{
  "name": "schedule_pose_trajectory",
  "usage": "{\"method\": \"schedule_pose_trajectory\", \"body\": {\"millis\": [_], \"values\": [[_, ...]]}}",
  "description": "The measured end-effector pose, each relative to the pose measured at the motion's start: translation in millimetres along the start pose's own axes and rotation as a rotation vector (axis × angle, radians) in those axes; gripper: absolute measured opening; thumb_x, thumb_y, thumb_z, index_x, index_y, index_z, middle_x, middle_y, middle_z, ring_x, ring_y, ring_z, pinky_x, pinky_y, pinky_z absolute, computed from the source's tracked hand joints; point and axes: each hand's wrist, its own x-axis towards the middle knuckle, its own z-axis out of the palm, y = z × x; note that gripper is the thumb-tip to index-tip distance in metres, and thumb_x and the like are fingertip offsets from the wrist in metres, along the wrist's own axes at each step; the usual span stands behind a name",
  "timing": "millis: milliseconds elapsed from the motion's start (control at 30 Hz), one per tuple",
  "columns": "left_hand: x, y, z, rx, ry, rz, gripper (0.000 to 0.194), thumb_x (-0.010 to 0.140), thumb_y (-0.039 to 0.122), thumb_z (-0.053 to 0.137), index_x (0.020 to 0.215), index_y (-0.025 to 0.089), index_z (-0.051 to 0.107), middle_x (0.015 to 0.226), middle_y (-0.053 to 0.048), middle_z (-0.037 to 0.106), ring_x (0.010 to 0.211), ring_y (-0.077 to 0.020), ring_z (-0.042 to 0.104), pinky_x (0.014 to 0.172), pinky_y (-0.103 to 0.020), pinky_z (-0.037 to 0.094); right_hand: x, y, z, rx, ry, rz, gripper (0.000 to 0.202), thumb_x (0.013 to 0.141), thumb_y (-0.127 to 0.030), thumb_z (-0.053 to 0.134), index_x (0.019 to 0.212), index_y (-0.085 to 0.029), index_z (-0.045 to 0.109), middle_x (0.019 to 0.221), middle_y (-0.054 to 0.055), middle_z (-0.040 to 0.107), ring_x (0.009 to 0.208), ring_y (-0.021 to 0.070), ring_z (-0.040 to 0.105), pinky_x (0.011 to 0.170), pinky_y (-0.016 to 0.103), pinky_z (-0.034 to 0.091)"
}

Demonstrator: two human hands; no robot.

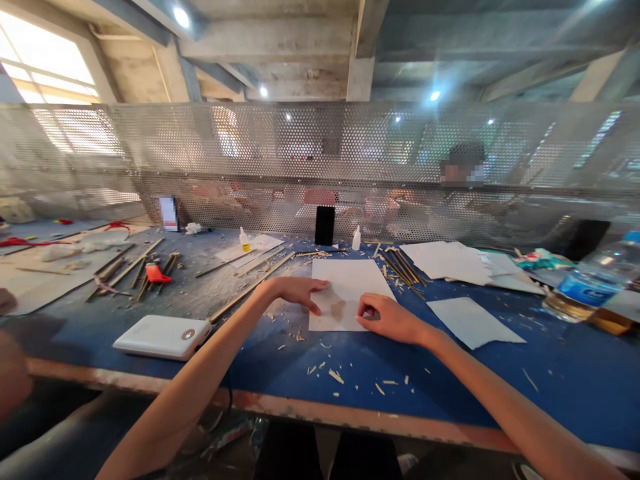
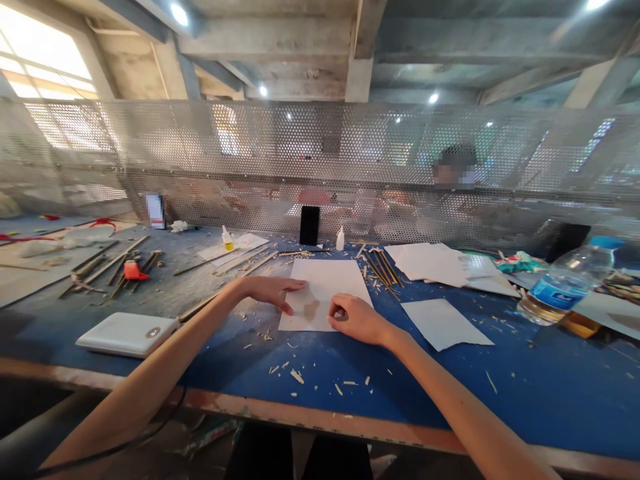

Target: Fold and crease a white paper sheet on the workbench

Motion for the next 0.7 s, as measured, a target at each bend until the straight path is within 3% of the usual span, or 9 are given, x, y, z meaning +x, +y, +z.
{"method": "schedule_pose_trajectory", "body": {"millis": [100,267,467,700], "values": [[0.5,-1.1,-0.1,-0.001,-0.005,0.021,0.099,0.072,0.065,0.064,0.152,0.021,0.026,0.157,-0.01,0.02,0.142,-0.0305,0.022,0.114,-0.042,0.018,0.5,0.4,0.5,-0.06,0.064,-0.003,0.004,0.082,-0.019,0.058,0.078,-0.018,0.058,0.082,0.003,0.061,0.076,0.0163,0.055,0.07,0.027,0.042],[-0.1,-0.2,0.2,0.007,0.005,0.006,0.101,0.072,0.065,0.065,0.152,0.019,0.025,0.157,-0.011,0.02,0.142,-0.03,0.023,0.115,-0.04,0.017,0.5,0.7,3.4,-0.029,0.007,-0.036,0.004,0.083,-0.02,0.058,0.079,-0.019,0.057,0.082,0.002,0.061,0.074,0.0152,0.055,0.068,0.026,0.042],[0.1,-0.4,0.7,0.003,0.001,-0.005,0.099,0.072,0.063,0.066,0.151,0.017,0.027,0.157,-0.011,0.02,0.142,-0.031,0.022,0.115,-0.039,0.018,0.5,2.9,2.6,-0.115,0.081,-0.004,0.004,0.082,-0.019,0.058,0.078,-0.019,0.058,0.082,0.002,0.061,0.076,0.0161,0.055,0.069,0.027,0.041],[-0.2,-0.5,-0.1,0.011,0.001,0.009,0.1,0.073,0.064,0.065,0.152,0.017,0.026,0.157,-0.011,0.02,0.142,-0.0305,0.022,0.115,-0.039,0.017,0.8,1.2,4.4,-0.091,0.051,-0.019,0.003,0.083,-0.02,0.058,0.08,-0.019,0.059,0.083,0.002,0.062,0.076,0.0159,0.056,0.07,0.027,0.042]]}}
